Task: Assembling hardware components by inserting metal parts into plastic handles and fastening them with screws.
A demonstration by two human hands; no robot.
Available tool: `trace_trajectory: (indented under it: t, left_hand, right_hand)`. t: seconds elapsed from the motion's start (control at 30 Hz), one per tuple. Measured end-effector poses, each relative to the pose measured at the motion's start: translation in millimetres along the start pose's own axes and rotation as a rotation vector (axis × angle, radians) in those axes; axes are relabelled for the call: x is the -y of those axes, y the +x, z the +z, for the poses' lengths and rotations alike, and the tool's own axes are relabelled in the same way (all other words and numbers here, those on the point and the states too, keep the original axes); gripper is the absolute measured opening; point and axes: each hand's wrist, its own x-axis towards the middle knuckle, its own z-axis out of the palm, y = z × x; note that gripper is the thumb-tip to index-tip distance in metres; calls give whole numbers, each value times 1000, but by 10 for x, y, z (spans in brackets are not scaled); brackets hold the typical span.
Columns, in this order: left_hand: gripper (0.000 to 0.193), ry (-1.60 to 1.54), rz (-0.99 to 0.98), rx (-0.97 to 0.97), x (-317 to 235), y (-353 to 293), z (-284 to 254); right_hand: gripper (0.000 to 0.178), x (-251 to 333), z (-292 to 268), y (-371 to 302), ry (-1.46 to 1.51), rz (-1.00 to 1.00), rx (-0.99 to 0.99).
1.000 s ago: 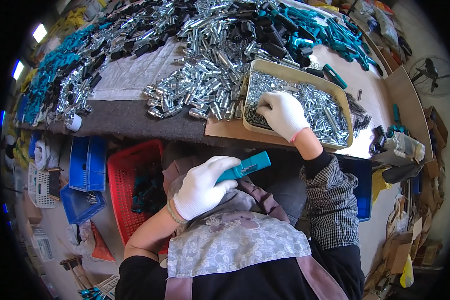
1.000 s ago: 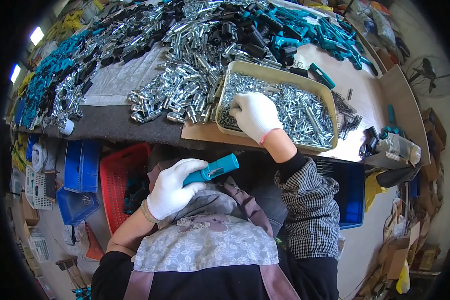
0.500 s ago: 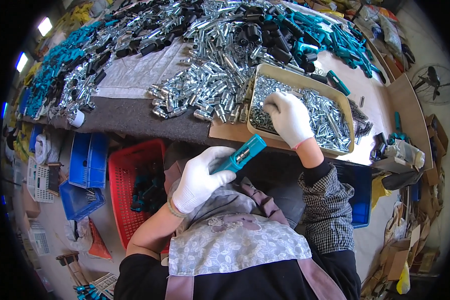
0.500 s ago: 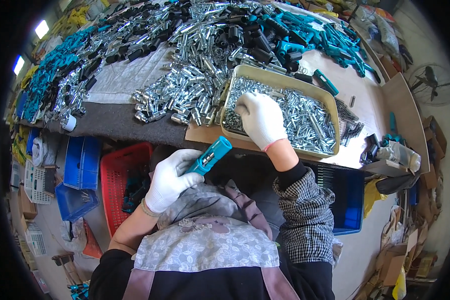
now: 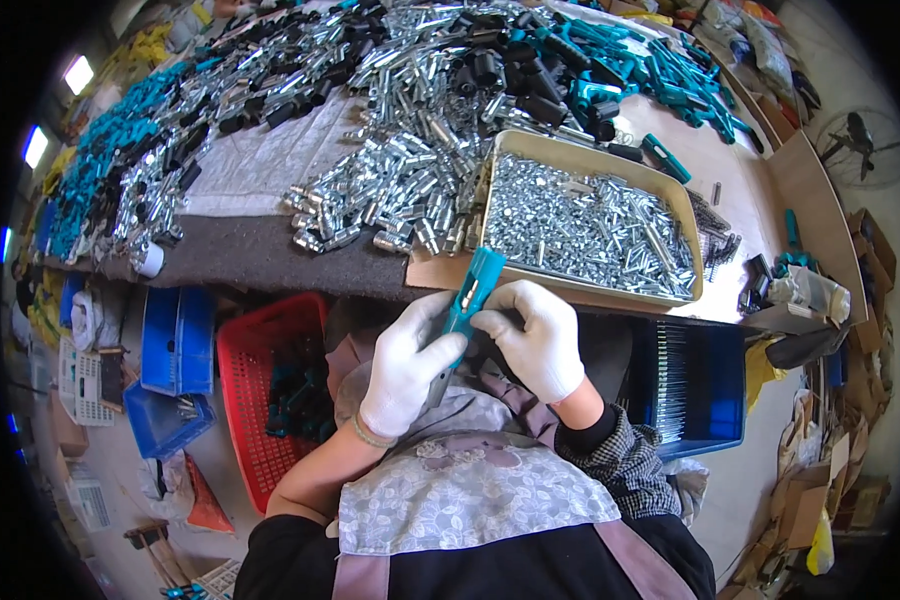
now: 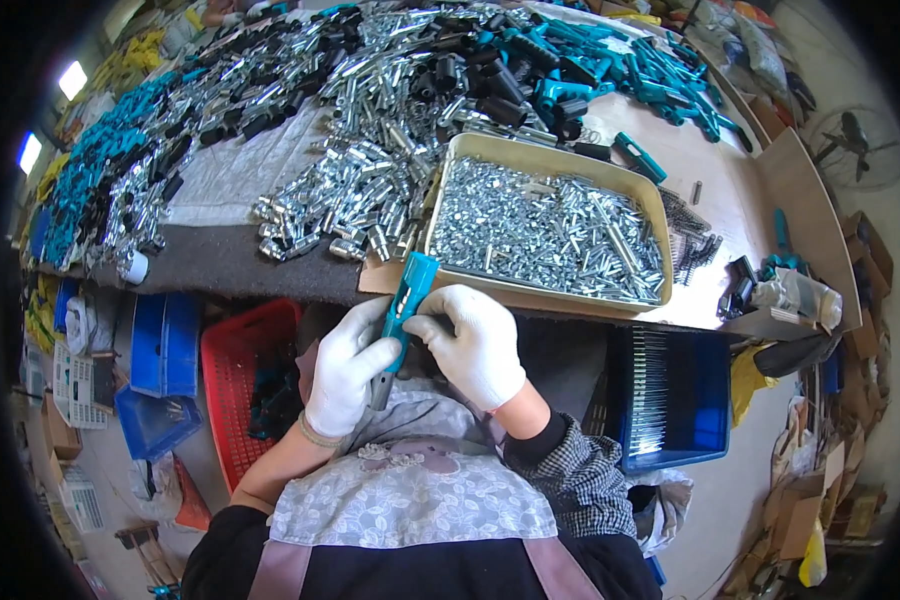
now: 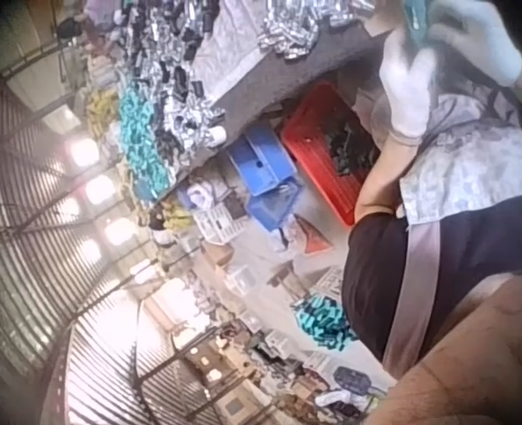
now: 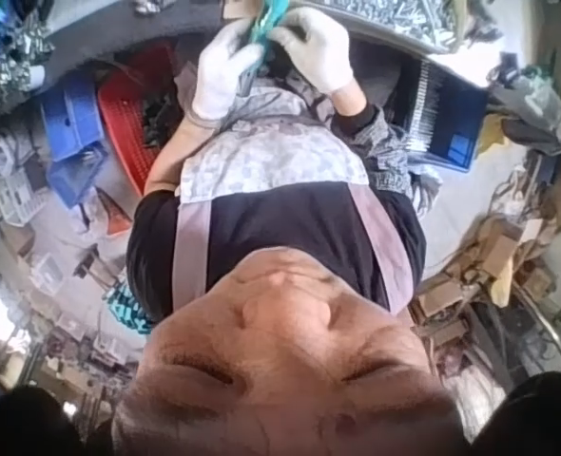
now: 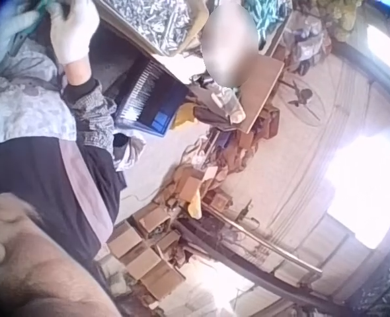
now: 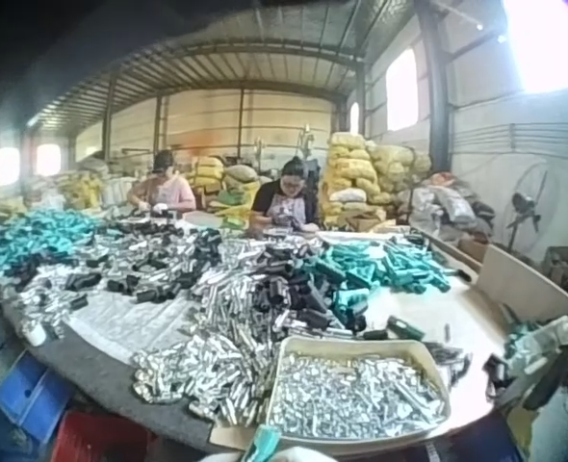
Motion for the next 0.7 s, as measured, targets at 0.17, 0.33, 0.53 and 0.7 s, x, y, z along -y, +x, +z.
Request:
trace_trajectory:
  t: [0.17, 0.33, 0.53, 0.7]
  left_hand:
    - [48, -70, -97, 72, -95, -66, 32]
    - [55, -158, -144, 212, 6, -33, 12]
    - [72, -381, -169, 316, -3, 104, 64]
    - [73, -578, -297, 275, -103, 60, -42]
  right_hand:
    - [18, -108, -20, -54, 560, 430, 134]
    - [36, -139, -44, -51, 722, 378, 144]
    - [46, -51, -500, 414, 160, 21, 469]
    - [25, -949, -1293, 1853, -556, -263, 50]
